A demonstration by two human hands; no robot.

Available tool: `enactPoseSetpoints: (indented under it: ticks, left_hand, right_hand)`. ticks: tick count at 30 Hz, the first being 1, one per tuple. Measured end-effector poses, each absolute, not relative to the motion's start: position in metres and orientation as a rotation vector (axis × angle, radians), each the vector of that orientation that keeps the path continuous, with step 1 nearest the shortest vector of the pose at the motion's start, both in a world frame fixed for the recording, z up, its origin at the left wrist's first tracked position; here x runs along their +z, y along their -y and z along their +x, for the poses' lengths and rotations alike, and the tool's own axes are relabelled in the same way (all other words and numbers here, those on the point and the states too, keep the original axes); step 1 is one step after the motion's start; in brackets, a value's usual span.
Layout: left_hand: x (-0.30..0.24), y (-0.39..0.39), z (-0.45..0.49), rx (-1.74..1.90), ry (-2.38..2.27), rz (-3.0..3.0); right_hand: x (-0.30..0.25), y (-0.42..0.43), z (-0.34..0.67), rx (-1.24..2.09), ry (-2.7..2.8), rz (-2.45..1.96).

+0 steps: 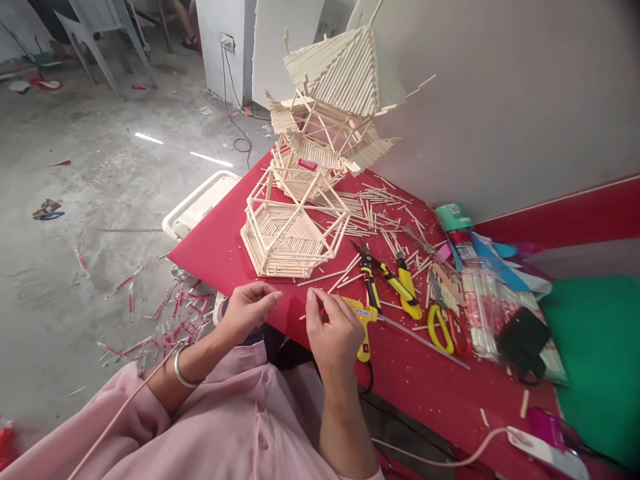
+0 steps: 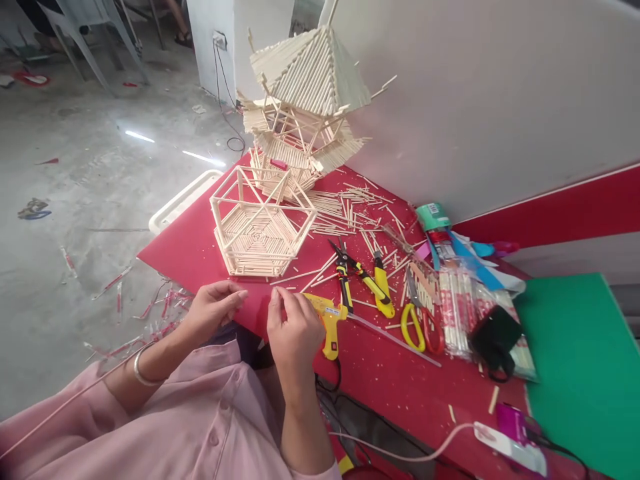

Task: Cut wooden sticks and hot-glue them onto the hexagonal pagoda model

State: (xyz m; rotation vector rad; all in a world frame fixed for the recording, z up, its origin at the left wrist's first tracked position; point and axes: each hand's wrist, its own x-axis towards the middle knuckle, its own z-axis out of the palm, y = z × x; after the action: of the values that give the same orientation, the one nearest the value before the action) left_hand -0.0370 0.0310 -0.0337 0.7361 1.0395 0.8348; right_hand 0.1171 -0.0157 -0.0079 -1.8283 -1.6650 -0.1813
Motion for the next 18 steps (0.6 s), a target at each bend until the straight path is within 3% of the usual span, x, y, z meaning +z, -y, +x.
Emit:
enactPoseSetpoints:
  ticks: [18]
  left_hand:
    - [-0.027, -0.041, -0.015, 0.724, -0.892, 0.278]
  right_hand:
    - [0.002, -0.014, 0.122, -0.12, 1.731, -2.029]
